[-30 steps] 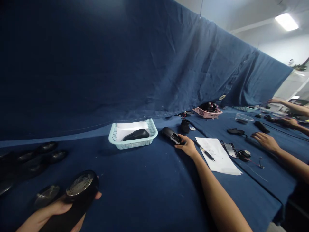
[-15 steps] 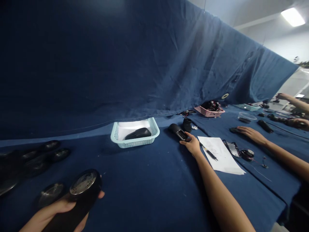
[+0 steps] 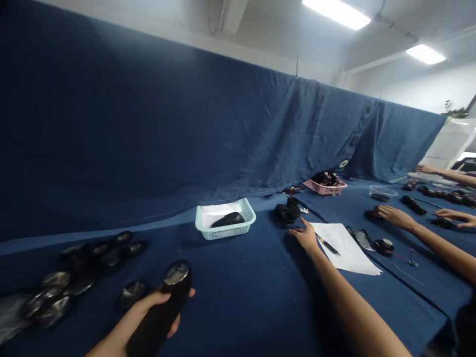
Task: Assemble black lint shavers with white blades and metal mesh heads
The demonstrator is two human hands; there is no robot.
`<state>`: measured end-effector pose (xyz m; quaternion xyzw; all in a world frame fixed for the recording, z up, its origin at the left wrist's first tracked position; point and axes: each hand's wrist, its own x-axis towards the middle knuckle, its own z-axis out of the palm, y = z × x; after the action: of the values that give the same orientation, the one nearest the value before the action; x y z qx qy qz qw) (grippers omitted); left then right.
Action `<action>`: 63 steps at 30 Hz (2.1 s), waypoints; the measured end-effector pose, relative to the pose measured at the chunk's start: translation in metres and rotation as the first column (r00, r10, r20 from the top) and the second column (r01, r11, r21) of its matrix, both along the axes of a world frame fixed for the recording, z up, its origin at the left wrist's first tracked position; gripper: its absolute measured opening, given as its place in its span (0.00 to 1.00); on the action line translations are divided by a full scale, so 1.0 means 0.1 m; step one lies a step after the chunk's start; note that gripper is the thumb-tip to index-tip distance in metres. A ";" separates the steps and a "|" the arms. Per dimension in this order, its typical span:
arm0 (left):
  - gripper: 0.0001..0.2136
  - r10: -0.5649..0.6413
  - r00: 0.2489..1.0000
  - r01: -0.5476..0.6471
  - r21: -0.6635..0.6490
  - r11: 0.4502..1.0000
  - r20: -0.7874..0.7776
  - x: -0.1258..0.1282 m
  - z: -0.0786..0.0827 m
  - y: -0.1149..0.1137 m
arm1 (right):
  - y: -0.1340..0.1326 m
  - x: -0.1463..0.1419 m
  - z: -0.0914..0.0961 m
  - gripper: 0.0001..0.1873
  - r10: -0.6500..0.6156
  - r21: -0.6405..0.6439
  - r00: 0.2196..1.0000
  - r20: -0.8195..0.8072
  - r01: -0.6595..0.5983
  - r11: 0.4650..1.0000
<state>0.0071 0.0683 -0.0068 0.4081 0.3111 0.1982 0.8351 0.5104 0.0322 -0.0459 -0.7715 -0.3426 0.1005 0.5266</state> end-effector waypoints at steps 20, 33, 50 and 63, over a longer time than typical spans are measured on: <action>0.13 0.441 0.854 -0.425 -0.119 0.897 0.276 -0.01 0.03 -0.28 | -0.22 -3.54 0.10 0.25 0.613 0.280 0.789 -0.041 -0.580 0.765; 0.38 0.365 0.869 -0.453 0.238 0.859 0.334 0.12 0.11 -0.51 | -0.33 -3.35 0.24 0.30 0.761 0.446 0.646 -0.062 -0.664 0.600; 0.34 0.226 0.951 -0.307 0.560 0.769 0.211 0.02 0.30 -0.74 | -0.52 -3.08 0.56 0.25 0.855 0.501 0.515 -0.058 -0.726 0.471; 0.25 0.286 0.929 -0.341 0.241 0.909 0.234 0.08 0.23 -0.72 | -0.52 -3.22 0.49 0.21 0.728 0.527 0.616 -0.301 -0.528 0.666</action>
<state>0.0149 -0.0037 0.0166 0.4440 0.2592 0.4106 0.7531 0.1886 -0.0194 0.0027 -0.4247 -0.4636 0.4038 0.6646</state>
